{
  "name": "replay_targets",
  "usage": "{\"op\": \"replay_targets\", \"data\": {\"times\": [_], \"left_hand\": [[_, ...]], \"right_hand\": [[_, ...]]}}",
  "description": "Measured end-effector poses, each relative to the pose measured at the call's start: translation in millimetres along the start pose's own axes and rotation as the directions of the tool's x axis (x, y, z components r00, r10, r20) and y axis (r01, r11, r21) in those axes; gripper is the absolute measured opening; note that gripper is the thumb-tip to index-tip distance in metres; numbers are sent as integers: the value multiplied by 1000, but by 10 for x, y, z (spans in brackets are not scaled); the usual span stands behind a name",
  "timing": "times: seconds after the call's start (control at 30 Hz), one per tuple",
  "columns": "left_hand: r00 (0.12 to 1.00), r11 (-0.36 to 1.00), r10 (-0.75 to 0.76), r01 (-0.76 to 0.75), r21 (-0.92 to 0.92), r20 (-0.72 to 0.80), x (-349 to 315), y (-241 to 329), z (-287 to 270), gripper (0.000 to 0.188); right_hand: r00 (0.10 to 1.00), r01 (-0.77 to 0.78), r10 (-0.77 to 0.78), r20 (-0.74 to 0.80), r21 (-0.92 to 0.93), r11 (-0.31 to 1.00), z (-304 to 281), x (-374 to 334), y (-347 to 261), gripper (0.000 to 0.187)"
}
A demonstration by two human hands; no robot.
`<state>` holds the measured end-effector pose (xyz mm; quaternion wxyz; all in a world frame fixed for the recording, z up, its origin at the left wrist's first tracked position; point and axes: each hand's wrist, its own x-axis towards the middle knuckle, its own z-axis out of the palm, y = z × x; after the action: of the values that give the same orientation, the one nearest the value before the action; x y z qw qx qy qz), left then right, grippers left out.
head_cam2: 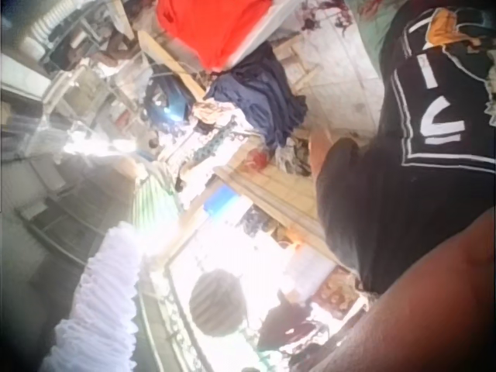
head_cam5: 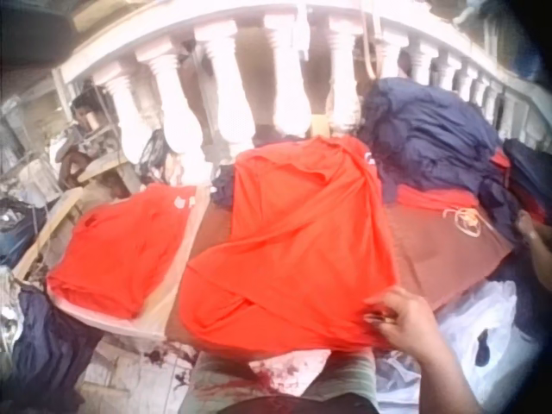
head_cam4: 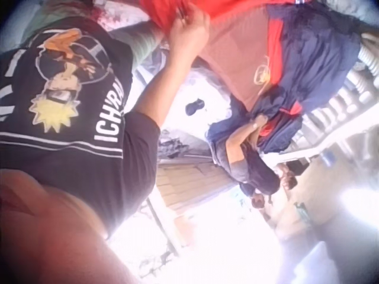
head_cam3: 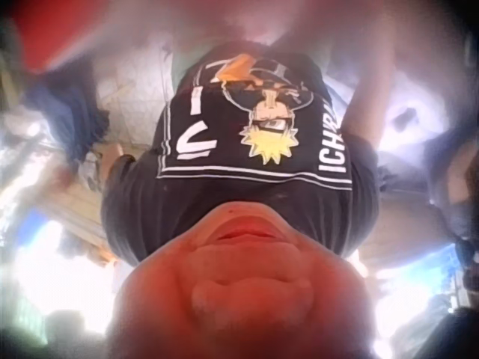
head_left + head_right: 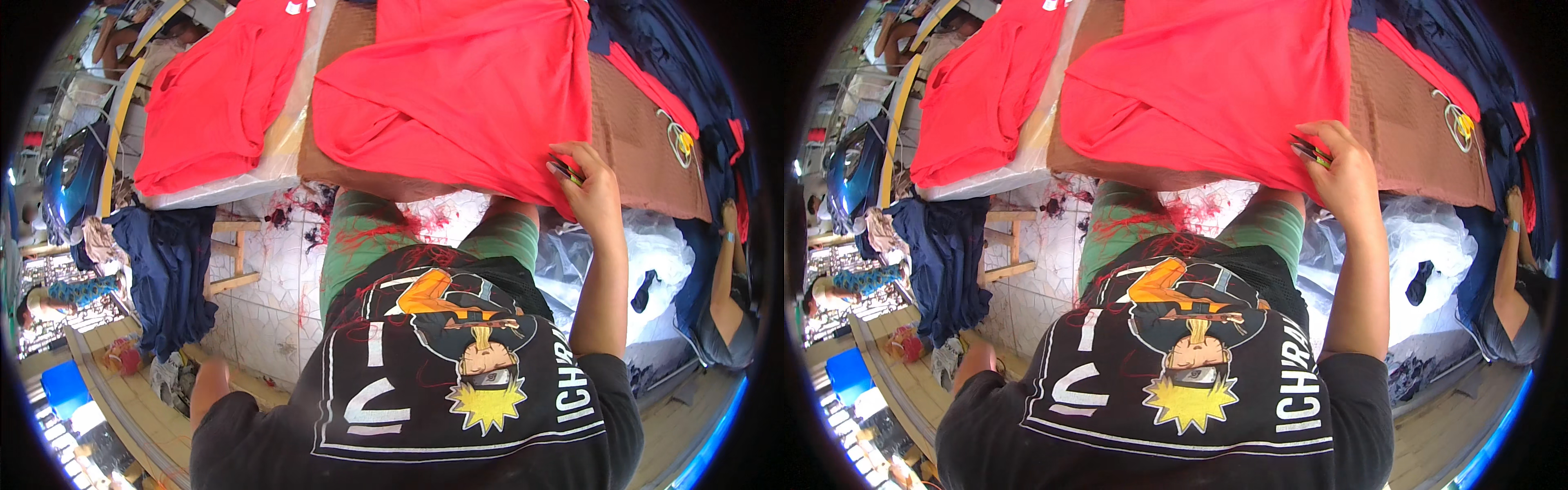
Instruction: The person uses snips to trim excess threads from red shirts, picking up and folding each garment after the trimming is complete.
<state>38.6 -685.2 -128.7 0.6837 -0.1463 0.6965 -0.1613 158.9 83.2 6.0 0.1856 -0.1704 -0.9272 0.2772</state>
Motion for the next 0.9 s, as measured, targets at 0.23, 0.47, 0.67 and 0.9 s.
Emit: {"op": "replay_targets", "data": {"times": [0.23,0.47,0.67,0.9], "left_hand": [[348,475,825,-854,211,-446,-2583,2662,-1661,23],[-289,475,438,-729,492,-851,-2705,3641,-2034,31],[1,479,653,-775,412,-758,-2265,2622,-1614,25],[414,758,603,-563,328,-682,-2254,2020,-1326,32]], "right_hand": [[1000,-8,8,19,-4,1000,-41,-13,-241,29],[990,-138,139,34,-44,990,-236,-242,-256,31],[998,-61,60,-23,-22,998,-149,-136,-122,28],[994,66,-63,87,-35,997,179,51,-115,29]]}}
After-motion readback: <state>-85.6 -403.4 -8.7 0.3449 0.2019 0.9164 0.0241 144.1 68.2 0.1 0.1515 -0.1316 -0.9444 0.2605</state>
